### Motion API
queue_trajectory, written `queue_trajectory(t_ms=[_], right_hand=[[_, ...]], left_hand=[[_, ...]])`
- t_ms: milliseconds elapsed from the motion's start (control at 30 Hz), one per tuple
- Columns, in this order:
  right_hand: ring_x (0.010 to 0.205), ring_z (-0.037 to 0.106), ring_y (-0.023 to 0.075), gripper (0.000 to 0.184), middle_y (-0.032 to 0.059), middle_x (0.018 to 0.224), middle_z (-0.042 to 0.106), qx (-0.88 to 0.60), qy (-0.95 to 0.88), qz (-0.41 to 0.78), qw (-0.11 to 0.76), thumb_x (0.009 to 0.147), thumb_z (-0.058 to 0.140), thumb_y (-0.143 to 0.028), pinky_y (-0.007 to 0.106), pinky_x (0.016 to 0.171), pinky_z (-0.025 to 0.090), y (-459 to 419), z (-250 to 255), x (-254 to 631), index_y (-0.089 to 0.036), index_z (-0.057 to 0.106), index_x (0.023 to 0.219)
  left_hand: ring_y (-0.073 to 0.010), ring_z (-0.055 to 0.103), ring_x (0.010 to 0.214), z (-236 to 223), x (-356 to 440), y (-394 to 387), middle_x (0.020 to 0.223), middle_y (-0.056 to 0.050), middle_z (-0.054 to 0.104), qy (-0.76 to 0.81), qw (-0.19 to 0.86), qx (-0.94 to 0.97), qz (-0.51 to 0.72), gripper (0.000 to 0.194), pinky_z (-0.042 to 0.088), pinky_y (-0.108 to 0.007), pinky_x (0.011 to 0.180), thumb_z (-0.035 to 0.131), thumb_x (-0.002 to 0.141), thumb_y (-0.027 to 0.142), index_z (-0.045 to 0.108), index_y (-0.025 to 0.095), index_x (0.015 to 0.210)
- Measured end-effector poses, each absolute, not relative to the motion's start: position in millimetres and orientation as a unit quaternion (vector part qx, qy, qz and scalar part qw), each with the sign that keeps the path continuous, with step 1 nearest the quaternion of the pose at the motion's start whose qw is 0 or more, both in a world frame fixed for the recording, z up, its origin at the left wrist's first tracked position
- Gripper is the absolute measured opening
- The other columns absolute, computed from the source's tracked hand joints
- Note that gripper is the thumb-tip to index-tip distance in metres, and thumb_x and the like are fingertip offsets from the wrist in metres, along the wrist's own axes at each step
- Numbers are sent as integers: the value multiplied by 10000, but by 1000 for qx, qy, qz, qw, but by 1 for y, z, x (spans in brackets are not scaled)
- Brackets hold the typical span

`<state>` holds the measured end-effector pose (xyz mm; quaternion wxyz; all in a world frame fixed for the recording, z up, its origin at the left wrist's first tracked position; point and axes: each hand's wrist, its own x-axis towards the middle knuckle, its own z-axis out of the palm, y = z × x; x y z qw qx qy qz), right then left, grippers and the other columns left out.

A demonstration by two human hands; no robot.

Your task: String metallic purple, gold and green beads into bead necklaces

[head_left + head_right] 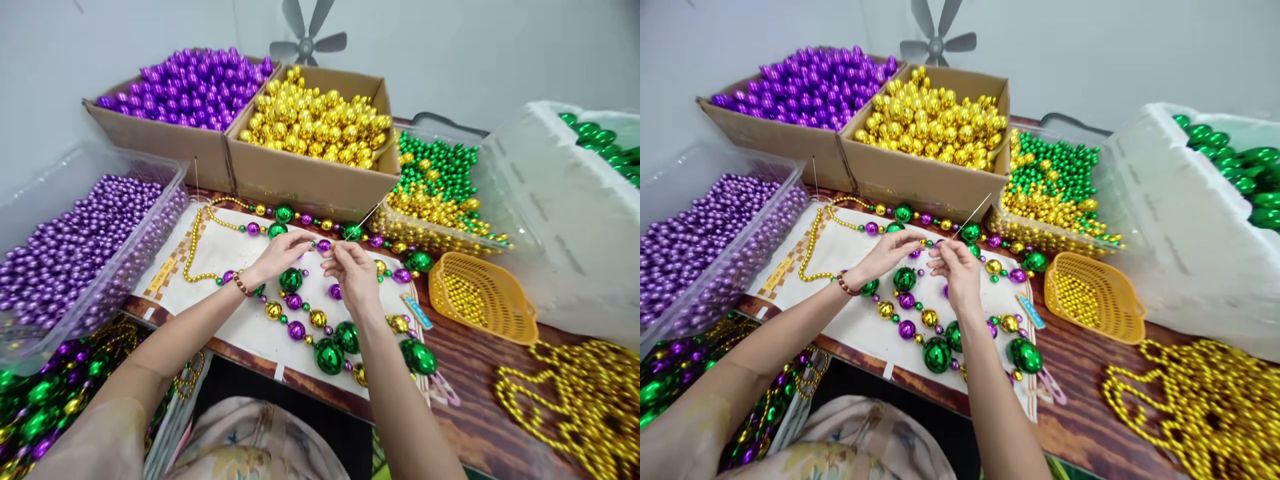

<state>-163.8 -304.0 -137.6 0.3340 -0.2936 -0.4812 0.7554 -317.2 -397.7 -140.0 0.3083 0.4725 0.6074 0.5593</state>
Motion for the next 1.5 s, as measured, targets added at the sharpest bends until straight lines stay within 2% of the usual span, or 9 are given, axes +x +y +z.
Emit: queue_trajectory(t_ms=[233, 400, 500, 700, 800, 967, 1133, 1333, 1500], right_hand=[[594, 710, 160, 320, 50, 743, 758, -275, -523, 758, 276, 674, 876, -402, 237, 517, 573, -329, -141, -146, -170, 734, 842], [545, 684, 141, 346, 41, 693, 736, -277, -496, 774, 280, 721, 857, -464, 208, 472, 530, -344, -147, -133, -162, 752, 852], [535, 674, 133, 369, 38, 686, 731, -280, -484, 782, 274, 727, 856, -488, 206, 478, 531, -346, -150, -125, -160, 758, 864], [531, 665, 123, 371, 31, 675, 722, -288, -475, 785, 274, 728, 854, -498, 195, 488, 515, -343, -153, -117, -160, 759, 849], [527, 660, 125, 370, 33, 681, 721, -290, -478, 779, 283, 742, 839, -503, 200, 484, 511, -342, -157, -117, -162, 759, 859], [541, 665, 131, 329, 28, 693, 716, -294, -498, 758, 301, 774, 814, -470, 211, 500, 521, -340, -160, -117, -168, 756, 889], [567, 673, 136, 260, 31, 706, 710, -300, -548, 710, 324, 831, 761, -410, 213, 507, 511, -341, -160, -114, -168, 747, 926], [594, 679, 146, 214, 28, 715, 701, -280, -619, 658, 325, 895, 678, -354, 216, 497, 501, -343, -162, -114, -173, 731, 997], [571, 672, 147, 208, 18, 689, 690, -263, -685, 609, 301, 926, 625, -332, 224, 495, 508, -344, -161, -116, -182, 742, 1009]], left_hand=[[-246, 645, 1047, -57, -376, -324, 1069, -117, 730, 732, -46, 545, 406, 211, 456, -414, 1007, 547, 955, 180, 729, 165, 1061], [-332, 526, 1237, -19, -413, -241, 1222, -174, 647, 813, -123, 506, 260, 263, 357, -505, 1087, 532, 947, 114, 702, 128, 1146], [-381, 446, 1315, -17, -427, -211, 1304, -196, 608, 824, -134, 513, 201, 317, 305, -547, 1114, 629, 908, 156, 657, 108, 1219], [-405, 443, 1305, -23, -434, -193, 1156, -185, 686, 816, -122, 536, 179, 232, 275, -585, 1107, 730, 836, 198, 665, 125, 1047], [-318, 545, 1176, -22, -424, -206, 1068, -135, 691, 766, -72, 530, 357, 141, 371, -498, 1047, 700, 863, 218, 630, 157, 969], [-155, 663, 870, -26, -385, -271, 975, -53, 663, 585, 247, 417, 651, 101, 488, -310, 802, 640, 901, 244, 596, 186, 972], [-129, 704, 840, -48, -348, -343, 927, -6, 700, 465, 429, 317, 707, 331, 536, -305, 879, 664, 842, 160, 652, 227, 1166], [-172, 736, 823, -83, -339, -381, 842, -36, 721, 431, 463, 166, 757, 136, 582, -344, 875, 756, 834, 240, 661, 149, 868], [-136, 718, 856, -97, -332, -388, 909, -66, 727, 374, 492, 67, 783, 128, 582, -268, 862, 645, 950, 242, 702, 134, 910]])
